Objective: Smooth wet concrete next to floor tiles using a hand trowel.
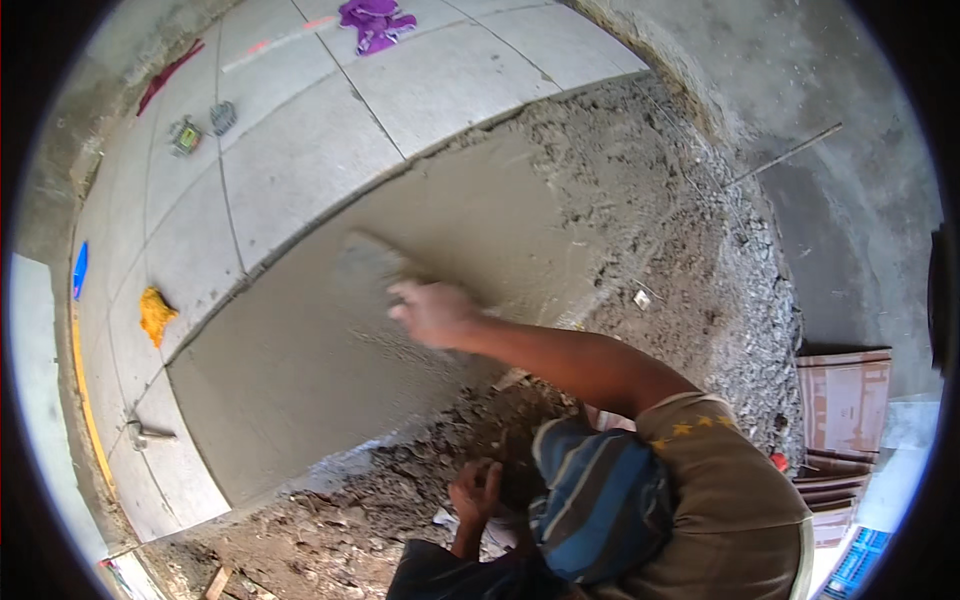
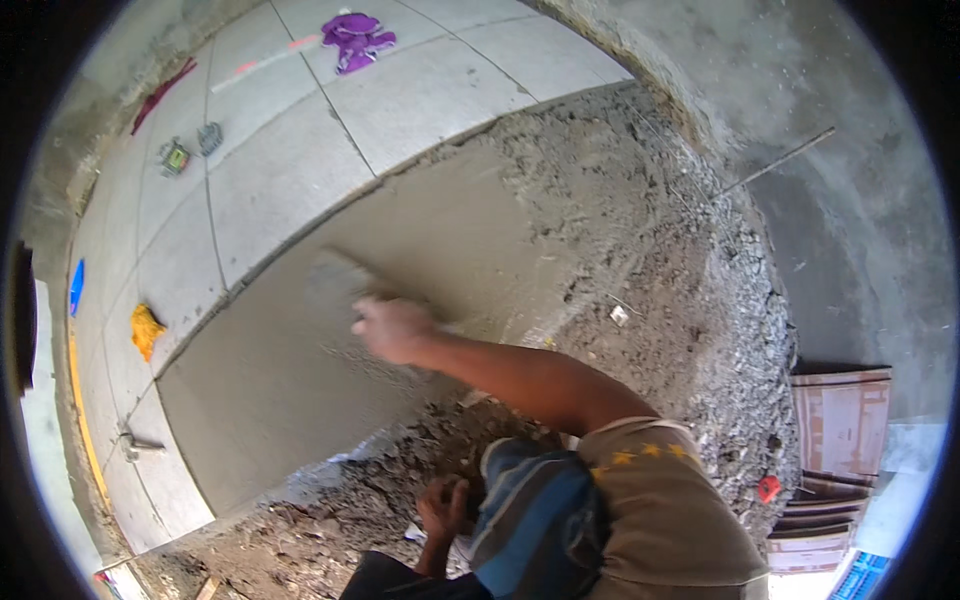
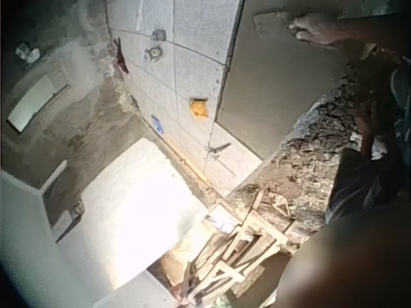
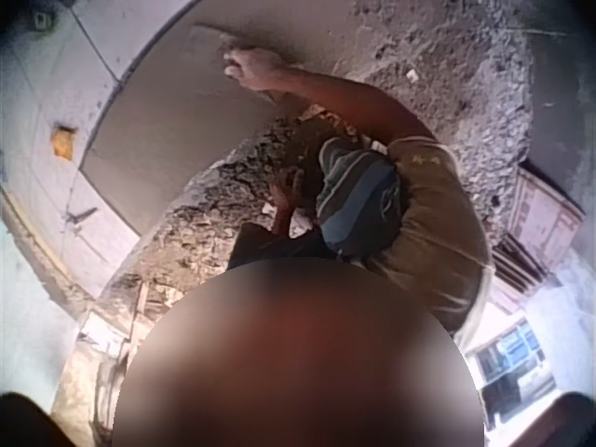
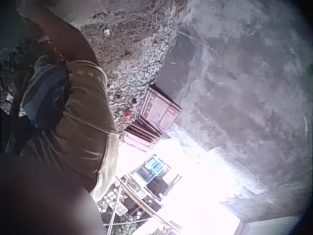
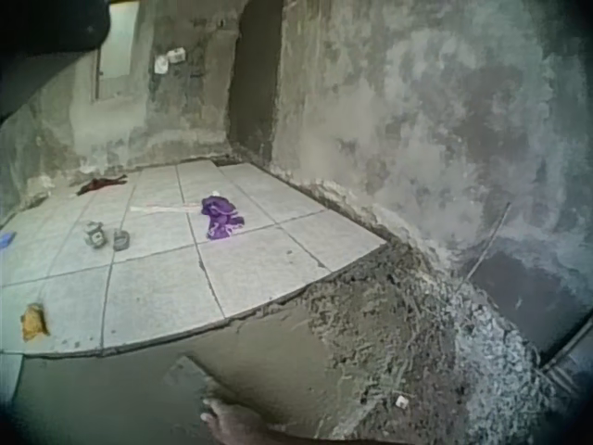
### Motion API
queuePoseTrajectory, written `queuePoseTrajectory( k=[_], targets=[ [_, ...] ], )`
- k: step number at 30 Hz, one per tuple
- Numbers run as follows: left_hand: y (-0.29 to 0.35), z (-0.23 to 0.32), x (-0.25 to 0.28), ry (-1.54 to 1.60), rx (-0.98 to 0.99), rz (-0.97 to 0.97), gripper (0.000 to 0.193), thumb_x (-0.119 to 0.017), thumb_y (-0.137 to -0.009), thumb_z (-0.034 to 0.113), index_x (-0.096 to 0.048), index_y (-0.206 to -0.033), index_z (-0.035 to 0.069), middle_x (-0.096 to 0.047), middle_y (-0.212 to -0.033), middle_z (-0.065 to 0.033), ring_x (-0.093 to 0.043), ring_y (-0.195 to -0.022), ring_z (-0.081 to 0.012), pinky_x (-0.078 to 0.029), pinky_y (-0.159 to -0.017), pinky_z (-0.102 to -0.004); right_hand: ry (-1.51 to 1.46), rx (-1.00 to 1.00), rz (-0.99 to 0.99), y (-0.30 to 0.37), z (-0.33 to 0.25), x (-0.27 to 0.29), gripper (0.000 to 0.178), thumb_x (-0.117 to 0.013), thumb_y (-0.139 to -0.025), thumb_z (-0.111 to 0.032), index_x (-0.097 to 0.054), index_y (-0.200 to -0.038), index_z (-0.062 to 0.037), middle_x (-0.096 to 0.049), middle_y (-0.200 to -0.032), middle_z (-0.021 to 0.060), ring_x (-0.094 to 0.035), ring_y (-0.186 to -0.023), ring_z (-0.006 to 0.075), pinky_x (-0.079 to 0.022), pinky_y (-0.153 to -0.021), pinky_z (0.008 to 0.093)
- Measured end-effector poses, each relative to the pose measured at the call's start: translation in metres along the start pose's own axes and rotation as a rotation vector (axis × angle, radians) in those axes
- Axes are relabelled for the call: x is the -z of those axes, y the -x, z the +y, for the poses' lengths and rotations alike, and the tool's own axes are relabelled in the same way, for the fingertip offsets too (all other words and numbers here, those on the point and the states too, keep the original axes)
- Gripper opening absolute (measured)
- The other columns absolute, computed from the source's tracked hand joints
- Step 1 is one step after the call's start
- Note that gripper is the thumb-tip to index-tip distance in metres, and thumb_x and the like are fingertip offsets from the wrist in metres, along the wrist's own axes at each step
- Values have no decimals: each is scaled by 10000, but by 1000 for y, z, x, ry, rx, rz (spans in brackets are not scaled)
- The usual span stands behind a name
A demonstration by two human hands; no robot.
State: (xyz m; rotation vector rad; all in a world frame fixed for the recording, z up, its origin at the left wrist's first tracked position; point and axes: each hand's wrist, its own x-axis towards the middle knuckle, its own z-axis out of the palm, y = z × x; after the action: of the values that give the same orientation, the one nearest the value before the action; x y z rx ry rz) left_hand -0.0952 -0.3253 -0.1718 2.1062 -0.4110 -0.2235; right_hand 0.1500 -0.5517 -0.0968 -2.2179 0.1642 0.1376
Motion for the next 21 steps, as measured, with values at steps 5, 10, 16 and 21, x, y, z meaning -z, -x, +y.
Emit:
queuePoseTrajectory(
  k=[5, 10, 16, 21],
  targets=[
    [5, 8, 2, 40, 150, -108, 211, -794, -890, 290, -747, -953, 94, -692, -720, -109, -686, -642, -316, -527, -599, -406, 223, -191, 232, 31, 66, 112, 480, -556, -1040, -431, -625, -1314, -43, -717, -1159, 236, -689, -1078, 428, -559, -895, 498],
    [10, -1, 9, 96, 108, -152, 225, -783, -905, 309, -740, -956, 93, -687, -713, -109, -679, -625, -302, -518, -590, -410, 332, -289, 660, 78, 153, 184, 474, -603, -1009, -417, -654, -1258, -17, -709, -1099, 291, -675, -1090, 443, -550, -908, 465],
    [10, -12, 12, 139, 52, -238, 186, -797, -884, 231, -745, -928, 57, -691, -725, -119, -685, -634, -250, -507, -594, -377, 6, -474, 798, 164, 145, 271, 481, -656, -979, -467, -717, -1128, -13, -732, -972, 229, -706, -888, 335, -541, -827, 420],
    [0, -6, 20, 210, 74, -228, 185, -810, -875, 191, -740, -952, 39, -700, -739, -99, -672, -638, -211, -508, -596, -357, 319, -723, 690, 194, 185, 356, 538, -625, -995, -512, -717, -1030, 17, -713, -863, 201, -684, -793, 304, -531, -777, 428]
  ],
)
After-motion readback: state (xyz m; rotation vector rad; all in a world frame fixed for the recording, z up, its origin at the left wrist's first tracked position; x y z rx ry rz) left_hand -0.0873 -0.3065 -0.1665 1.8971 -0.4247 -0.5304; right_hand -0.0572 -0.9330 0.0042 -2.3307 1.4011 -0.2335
